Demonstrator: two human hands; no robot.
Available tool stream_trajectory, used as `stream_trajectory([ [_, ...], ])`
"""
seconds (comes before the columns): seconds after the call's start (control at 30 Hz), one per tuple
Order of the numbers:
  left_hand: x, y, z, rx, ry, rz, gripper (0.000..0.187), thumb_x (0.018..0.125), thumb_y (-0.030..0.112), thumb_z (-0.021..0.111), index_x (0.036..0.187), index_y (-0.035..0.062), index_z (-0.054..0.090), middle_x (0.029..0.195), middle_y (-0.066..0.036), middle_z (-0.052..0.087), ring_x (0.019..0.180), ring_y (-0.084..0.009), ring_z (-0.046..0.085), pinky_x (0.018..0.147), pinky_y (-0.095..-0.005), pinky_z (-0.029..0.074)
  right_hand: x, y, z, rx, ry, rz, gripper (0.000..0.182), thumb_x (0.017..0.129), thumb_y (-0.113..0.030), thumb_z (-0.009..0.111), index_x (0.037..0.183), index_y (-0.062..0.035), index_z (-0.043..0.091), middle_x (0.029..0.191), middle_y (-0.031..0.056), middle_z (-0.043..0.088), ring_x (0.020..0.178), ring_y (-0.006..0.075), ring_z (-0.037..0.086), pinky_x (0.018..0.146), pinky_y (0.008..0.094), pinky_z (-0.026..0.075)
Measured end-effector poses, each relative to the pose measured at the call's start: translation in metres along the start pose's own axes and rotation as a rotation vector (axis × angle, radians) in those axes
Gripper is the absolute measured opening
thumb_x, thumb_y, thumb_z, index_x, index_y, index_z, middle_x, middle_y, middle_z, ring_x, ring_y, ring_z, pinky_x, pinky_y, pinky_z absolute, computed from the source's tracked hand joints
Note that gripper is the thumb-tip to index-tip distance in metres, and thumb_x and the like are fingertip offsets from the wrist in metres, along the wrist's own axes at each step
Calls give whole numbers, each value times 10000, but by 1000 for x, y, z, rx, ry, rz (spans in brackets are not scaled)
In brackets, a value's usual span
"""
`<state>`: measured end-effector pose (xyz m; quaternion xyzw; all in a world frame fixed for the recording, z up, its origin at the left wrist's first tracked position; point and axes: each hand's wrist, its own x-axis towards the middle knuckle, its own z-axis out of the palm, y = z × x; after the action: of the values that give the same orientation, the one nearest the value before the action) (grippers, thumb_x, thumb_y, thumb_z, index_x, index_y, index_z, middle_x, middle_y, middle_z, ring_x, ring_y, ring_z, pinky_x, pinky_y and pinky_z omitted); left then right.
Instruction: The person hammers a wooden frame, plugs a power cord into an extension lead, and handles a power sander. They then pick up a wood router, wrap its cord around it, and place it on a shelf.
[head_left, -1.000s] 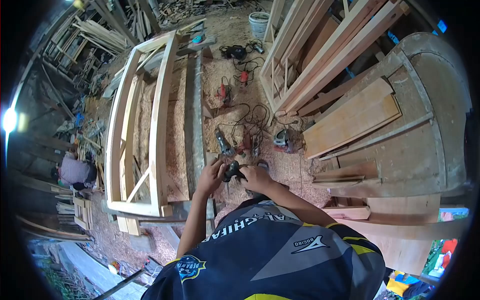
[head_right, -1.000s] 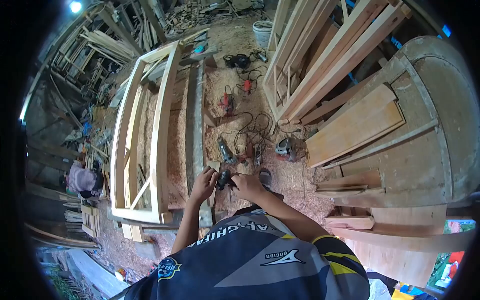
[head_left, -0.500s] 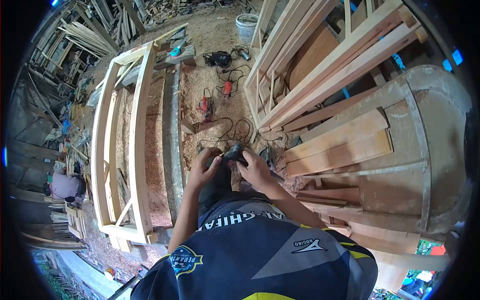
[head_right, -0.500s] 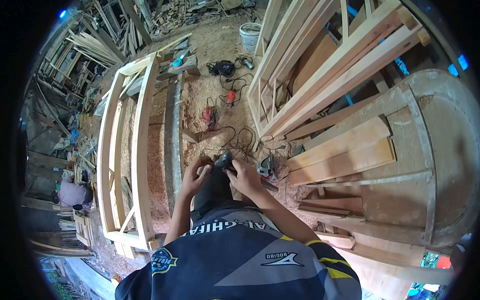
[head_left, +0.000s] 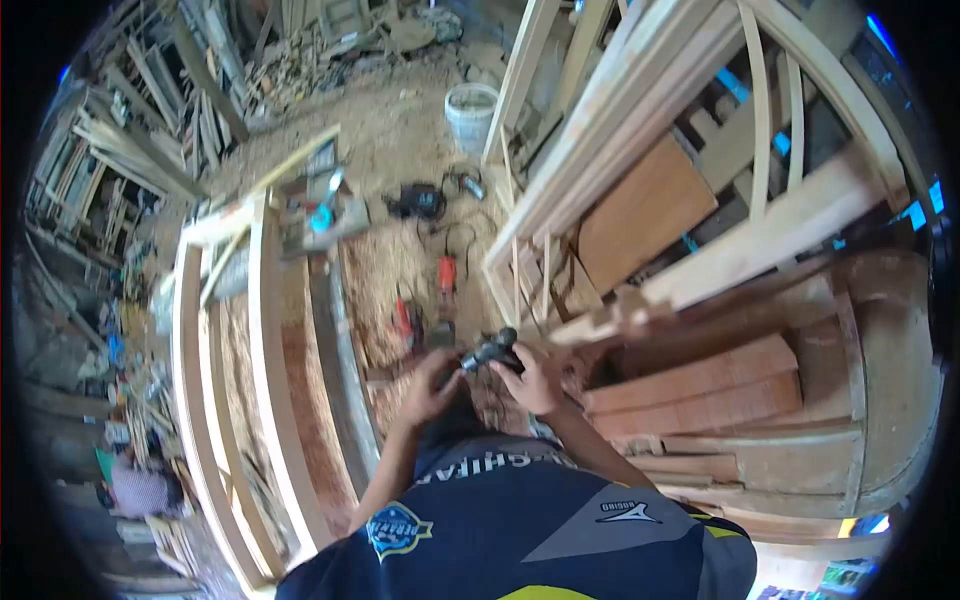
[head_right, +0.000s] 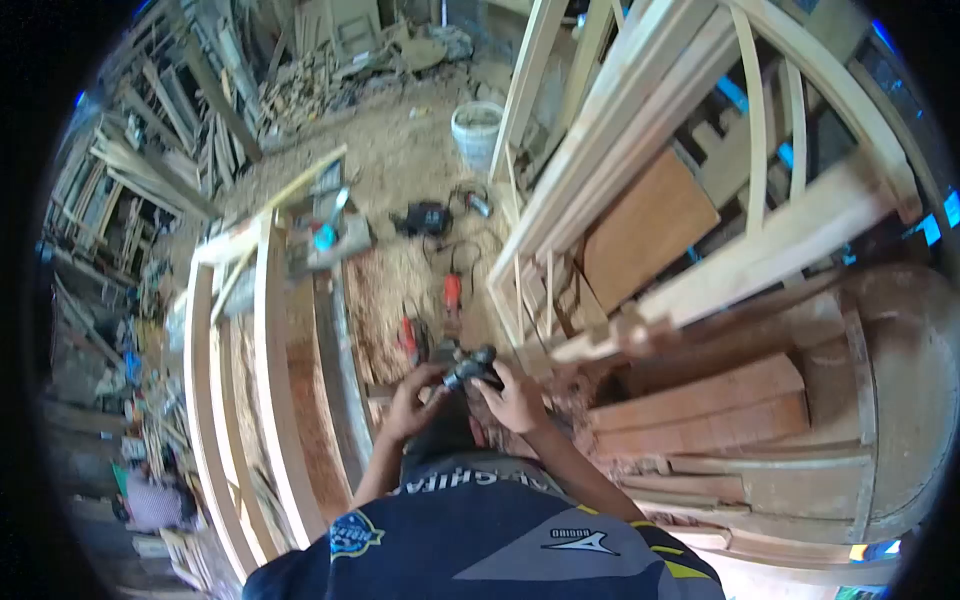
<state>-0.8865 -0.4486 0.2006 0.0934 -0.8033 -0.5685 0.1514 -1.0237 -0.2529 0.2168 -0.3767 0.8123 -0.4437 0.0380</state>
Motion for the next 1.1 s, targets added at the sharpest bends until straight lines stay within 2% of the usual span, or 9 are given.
stream_trajectory([
  [0.13,122,11,-85,86,-79,41,496,877,168,835,1307,8,645,1116,-172,687,1034,-326,688,904,-399,545,131,-10,32,71,-104,171,401,923,-252,781,1205,3,655,1030,244,714,968,440,696,811,464,565],
  [0.27,208,-4,-150,183,-39,-29,500,850,227,863,1256,7,671,1082,-164,709,1029,-331,692,897,-411,542,224,-18,57,-6,-109,63,471,921,-184,753,1311,20,587,1195,269,669,1068,454,667,890,466,554],
  [0.37,254,-11,-178,104,-2,-27,426,844,214,865,1164,-3,687,1040,-159,724,971,-325,705,870,-405,540,272,-27,66,50,-15,23,443,913,-170,762,1269,53,621,1111,266,686,1016,440,677,879,453,544],
  [0.43,272,-14,-186,13,10,-122,398,846,198,861,1146,-4,697,1039,-159,728,973,-318,706,865,-395,542,301,-35,66,66,-33,48,435,924,-190,732,1280,29,610,1126,262,667,1028,447,667,882,482,538],
  [0.47,279,-13,-190,14,15,-135,398,846,198,861,1146,-4,697,1039,-159,728,973,-318,706,865,-395,542,315,-34,68,43,-16,5,393,923,-174,722,1251,20,627,1044,239,660,965,437,660,837,481,528],
  [0.7,336,-23,-198,17,53,-110,248,933,102,776,1141,-15,708,1023,-145,737,927,-257,726,860,-364,554,390,-8,66,67,-232,156,275,912,-182,726,1105,-7,638,977,207,650,912,424,647,784,479,517],
  [0.77,355,-24,-197,-239,68,-293,193,971,42,720,1149,-31,702,1040,-131,743,967,-211,719,878,-331,547,413,9,69,38,-219,97,278,910,-197,732,1091,-9,635,978,208,650,916,427,650,783,484,522],
  [0.97,429,-24,-194,-140,103,-84,248,971,-37,647,1213,-26,699,1063,-127,725,1024,-220,700,924,-337,529,482,42,52,-31,-276,-2,284,919,-253,726,1083,-36,644,996,210,666,905,432,668,756,504,534],
  [1.1,475,-24,-199,-24,63,77,414,876,-115,584,1252,14,700,1258,-181,663,1206,-295,639,1010,-366,500,524,38,24,58,-321,-66,227,964,-250,677,1058,-43,666,901,186,686,850,423,674,720,498,524],
])
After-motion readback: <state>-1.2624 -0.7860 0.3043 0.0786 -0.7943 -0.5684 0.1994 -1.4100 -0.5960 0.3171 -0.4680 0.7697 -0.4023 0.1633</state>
